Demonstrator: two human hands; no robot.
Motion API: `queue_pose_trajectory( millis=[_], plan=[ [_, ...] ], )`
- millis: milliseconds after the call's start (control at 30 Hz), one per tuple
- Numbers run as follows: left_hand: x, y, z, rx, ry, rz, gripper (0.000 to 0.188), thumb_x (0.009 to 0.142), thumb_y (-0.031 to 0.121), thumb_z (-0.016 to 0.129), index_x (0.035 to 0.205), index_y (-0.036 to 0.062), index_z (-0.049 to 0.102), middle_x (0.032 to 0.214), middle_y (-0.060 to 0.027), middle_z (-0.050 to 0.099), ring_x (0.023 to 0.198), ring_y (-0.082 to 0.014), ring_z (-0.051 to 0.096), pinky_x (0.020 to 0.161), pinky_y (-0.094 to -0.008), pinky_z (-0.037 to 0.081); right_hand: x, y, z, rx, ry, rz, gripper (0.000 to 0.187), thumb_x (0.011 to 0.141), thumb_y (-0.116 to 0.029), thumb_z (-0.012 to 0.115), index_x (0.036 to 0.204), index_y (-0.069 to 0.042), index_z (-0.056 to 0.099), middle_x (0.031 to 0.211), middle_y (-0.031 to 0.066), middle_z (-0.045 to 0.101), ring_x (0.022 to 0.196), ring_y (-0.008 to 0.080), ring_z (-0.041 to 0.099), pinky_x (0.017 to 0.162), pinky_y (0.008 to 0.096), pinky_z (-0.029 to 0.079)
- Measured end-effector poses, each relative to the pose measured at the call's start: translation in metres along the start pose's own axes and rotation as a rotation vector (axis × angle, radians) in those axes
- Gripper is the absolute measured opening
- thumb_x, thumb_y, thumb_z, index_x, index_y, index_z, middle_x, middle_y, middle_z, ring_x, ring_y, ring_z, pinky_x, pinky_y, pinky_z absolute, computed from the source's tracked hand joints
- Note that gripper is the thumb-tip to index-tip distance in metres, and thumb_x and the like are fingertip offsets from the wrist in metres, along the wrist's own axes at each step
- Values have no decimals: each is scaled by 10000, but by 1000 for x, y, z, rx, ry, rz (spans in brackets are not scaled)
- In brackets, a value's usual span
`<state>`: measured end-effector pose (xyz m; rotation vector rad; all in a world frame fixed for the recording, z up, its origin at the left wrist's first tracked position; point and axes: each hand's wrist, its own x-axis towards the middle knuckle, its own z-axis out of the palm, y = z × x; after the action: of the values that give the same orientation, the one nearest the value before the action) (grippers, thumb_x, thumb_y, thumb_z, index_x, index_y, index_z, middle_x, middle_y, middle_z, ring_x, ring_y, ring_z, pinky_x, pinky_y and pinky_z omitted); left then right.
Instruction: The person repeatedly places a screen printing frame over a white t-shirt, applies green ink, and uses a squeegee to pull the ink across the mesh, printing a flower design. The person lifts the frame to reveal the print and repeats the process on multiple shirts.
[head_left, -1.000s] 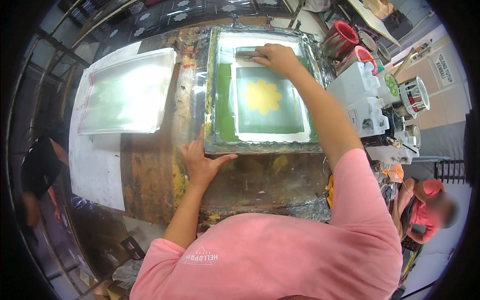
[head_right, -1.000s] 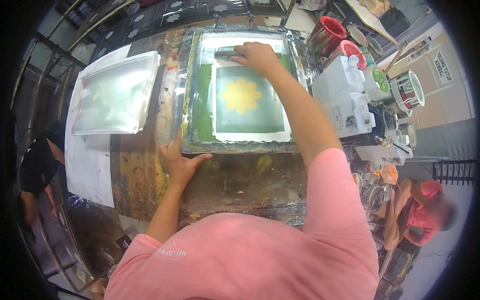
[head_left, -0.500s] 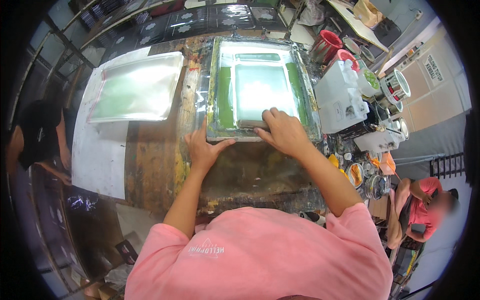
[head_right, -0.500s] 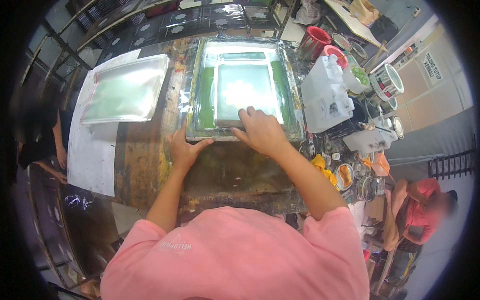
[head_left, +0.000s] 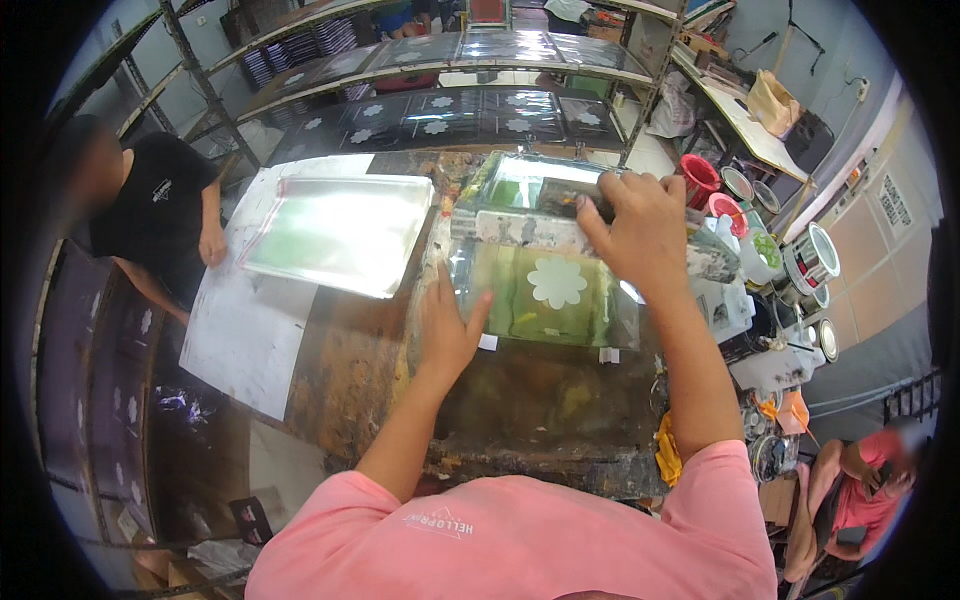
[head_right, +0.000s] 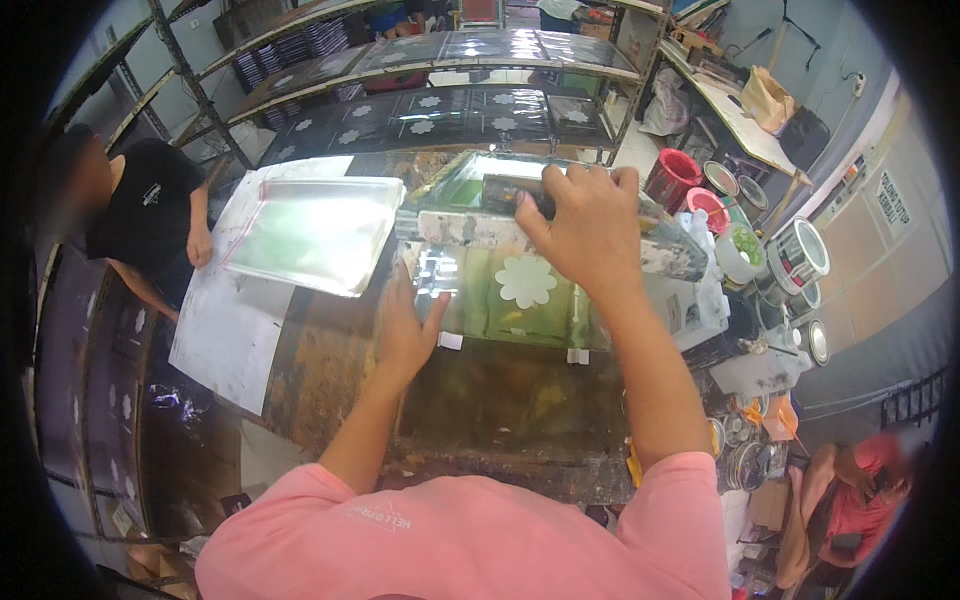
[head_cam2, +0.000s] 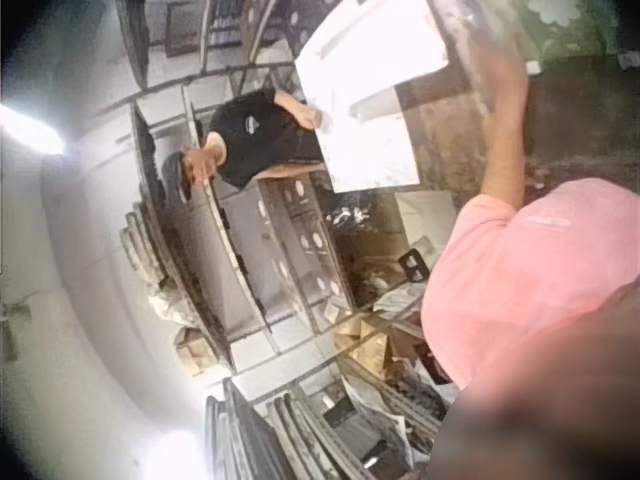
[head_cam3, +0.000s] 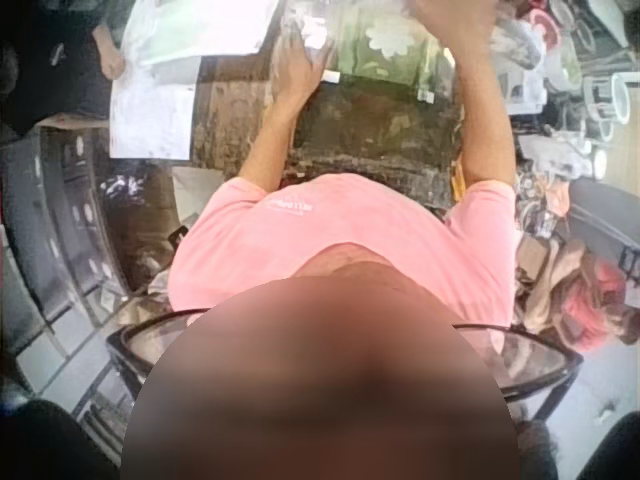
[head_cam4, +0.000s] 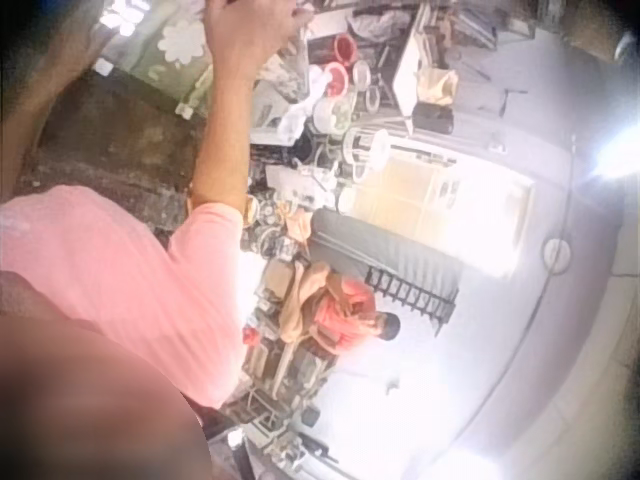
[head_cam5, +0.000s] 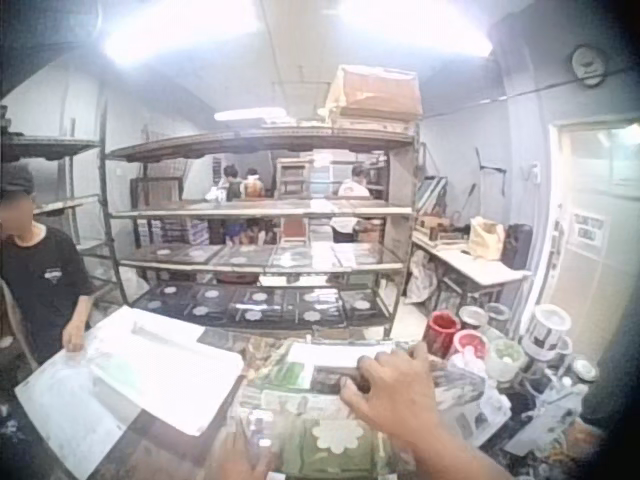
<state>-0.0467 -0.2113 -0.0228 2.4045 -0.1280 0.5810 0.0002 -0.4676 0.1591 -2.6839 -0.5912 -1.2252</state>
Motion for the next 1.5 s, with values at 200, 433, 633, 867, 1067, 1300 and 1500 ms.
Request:
queue_pose_trajectory(
  millis=[200,433,633,867,1067,1300,1500],
  plan=[
    [-40,-36,27,405,-193,-117,579,1032,356,651,1412,-76,591,1169,-218,598,1126,-390,560,987,-493,443,39,12,-5,15,-57,39,367,948,-405,665,901,-43,706,802,136,678,792,327,646,832,457,407],
    [-23,-29,40,-4,-81,-49,246,1055,182,594,1146,-19,704,951,-221,640,902,-435,601,810,-508,497,44,12,-5,38,-67,62,393,957,-406,650,913,-23,722,817,158,697,800,337,661,828,452,413],
    [66,29,-1,-192,-59,-25,272,1060,175,592,1005,-49,736,865,-241,675,830,-439,636,765,-488,506,55,20,-6,30,-75,52,407,972,-418,634,938,-23,723,850,173,712,836,363,672,842,454,419],
    [82,-64,-95,-319,144,-219,363,1058,261,664,1162,-67,778,1044,-129,800,976,-171,705,908,-322,535,47,13,-7,33,-105,73,411,960,-427,637,941,-27,733,849,155,724,832,349,691,839,473,429],
    [76,-179,-200,-110,304,-374,352,1011,256,685,1117,-63,788,1002,-185,808,899,-220,738,861,-345,544,45,14,-7,14,-107,60,380,980,-380,647,898,-9,673,869,182,688,825,360,636,821,437,408],
    [56,-313,-267,137,443,-455,376,997,268,673,1105,-75,783,886,-186,792,810,-260,737,805,-379,547,47,12,-5,41,-97,71,384,971,-404,646,911,-28,701,867,181,713,858,375,681,848,477,422],
    [55,-288,-213,867,881,-710,546,1033,351,640,1457,9,618,1454,-286,595,1371,-390,553,1126,-587,421,44,13,-4,32,-77,56,397,973,-405,646,900,-17,692,874,197,707,856,386,673,835,471,417]
  ],
)
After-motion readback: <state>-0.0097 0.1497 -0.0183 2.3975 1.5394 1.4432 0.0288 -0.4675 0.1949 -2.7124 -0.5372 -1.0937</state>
